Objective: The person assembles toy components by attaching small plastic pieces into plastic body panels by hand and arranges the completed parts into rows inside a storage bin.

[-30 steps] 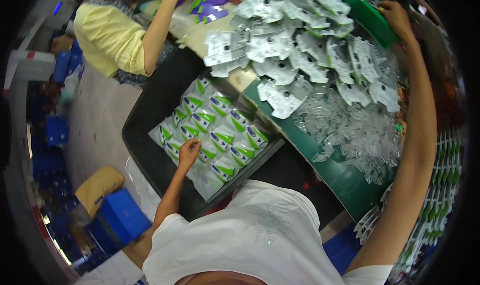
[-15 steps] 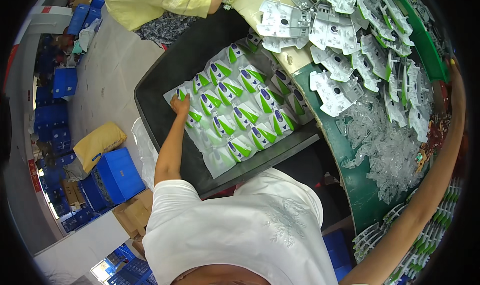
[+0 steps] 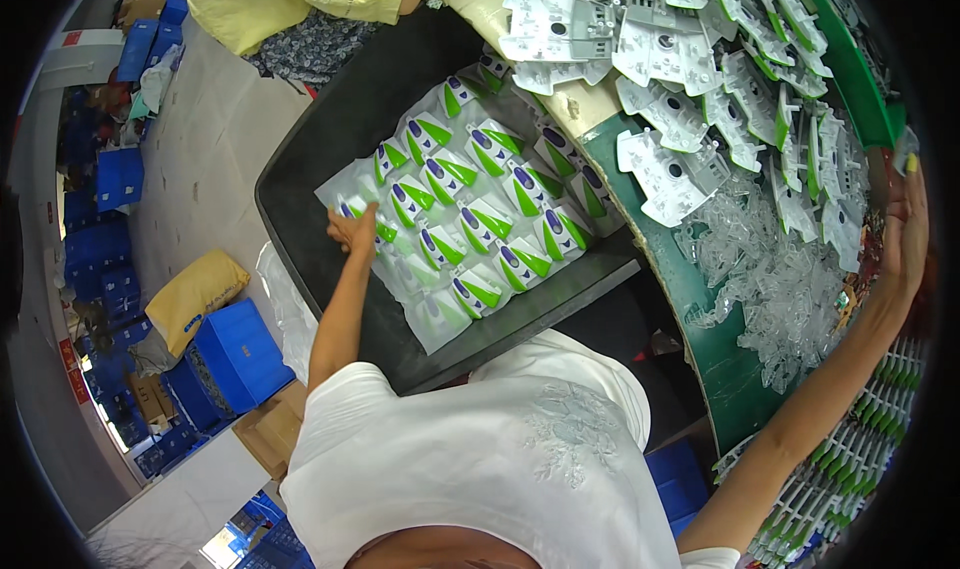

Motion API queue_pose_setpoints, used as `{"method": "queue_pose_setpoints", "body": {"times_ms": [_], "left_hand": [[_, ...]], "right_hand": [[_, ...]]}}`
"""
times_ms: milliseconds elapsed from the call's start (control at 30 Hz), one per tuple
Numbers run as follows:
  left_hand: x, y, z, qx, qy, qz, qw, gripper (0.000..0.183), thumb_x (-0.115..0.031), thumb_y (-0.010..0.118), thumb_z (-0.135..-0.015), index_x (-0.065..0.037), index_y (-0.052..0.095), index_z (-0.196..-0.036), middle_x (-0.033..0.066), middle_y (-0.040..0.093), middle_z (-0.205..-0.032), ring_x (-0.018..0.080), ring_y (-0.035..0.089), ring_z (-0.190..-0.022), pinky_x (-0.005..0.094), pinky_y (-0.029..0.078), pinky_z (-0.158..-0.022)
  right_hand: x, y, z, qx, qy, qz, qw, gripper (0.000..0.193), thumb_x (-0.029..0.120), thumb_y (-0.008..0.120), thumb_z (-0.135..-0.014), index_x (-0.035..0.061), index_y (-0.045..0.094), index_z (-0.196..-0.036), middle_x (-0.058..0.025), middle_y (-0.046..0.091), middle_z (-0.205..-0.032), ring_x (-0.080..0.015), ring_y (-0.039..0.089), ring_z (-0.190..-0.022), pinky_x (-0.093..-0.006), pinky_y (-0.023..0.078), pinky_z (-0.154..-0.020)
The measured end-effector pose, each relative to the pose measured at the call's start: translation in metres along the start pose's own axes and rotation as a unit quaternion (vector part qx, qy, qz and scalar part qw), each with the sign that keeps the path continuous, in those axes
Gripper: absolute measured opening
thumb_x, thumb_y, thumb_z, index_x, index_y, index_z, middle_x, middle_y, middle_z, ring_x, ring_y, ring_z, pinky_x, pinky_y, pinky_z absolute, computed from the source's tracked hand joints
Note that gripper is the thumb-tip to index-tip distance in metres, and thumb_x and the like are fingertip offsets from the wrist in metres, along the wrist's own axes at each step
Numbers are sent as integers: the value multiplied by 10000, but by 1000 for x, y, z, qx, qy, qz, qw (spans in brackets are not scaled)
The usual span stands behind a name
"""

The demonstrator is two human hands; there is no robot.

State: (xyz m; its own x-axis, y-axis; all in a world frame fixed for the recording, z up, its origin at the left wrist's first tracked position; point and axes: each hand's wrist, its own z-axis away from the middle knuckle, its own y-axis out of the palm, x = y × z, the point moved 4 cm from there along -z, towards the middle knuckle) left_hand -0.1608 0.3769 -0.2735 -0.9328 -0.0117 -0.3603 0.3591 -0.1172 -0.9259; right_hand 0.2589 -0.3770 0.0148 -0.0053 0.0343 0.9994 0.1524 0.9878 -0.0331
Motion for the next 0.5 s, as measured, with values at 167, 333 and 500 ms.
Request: {"method": "queue_pose_setpoints", "body": {"times_ms": [167, 333, 500], "left_hand": [[38, 27, -1, 11, -74, -83, 994, 969, -428, 787, -491, -177, 314, -1298, 189, 422, -1219, 379, 455, -1104, 508, 378, -896], [47, 22, 3, 68, -30, -47, 996, 930, -397, 764, -535, -131, 299, -1295, 216, 455, -1216, 411, 466, -1099, 500, 386, -902], [74, 25, -2, 36, 90, 171, 980, 816, -332, 743, -578, -151, 362, -1277, 155, 472, -1213, 353, 463, -1108, 508, 355, -918]], "right_hand": [[28, 94, 95, -32, 20, -150, 988, 298, 168, 527, -896, 8, 536, -1146, -73, 603, -1083, -129, 574, -953, -250, 447, -859], [61, 131, 167, -7, -21, -201, 979, 258, 175, 545, -871, 27, 558, -1082, -21, 625, -924, -87, 574, -788, -223, 449, -711], [-12, 123, 202, 9, 102, -290, 952, 182, 126, 536, -868, 42, 548, -1028, -16, 610, -873, -91, 600, -742, -257, 526, -657]]}}
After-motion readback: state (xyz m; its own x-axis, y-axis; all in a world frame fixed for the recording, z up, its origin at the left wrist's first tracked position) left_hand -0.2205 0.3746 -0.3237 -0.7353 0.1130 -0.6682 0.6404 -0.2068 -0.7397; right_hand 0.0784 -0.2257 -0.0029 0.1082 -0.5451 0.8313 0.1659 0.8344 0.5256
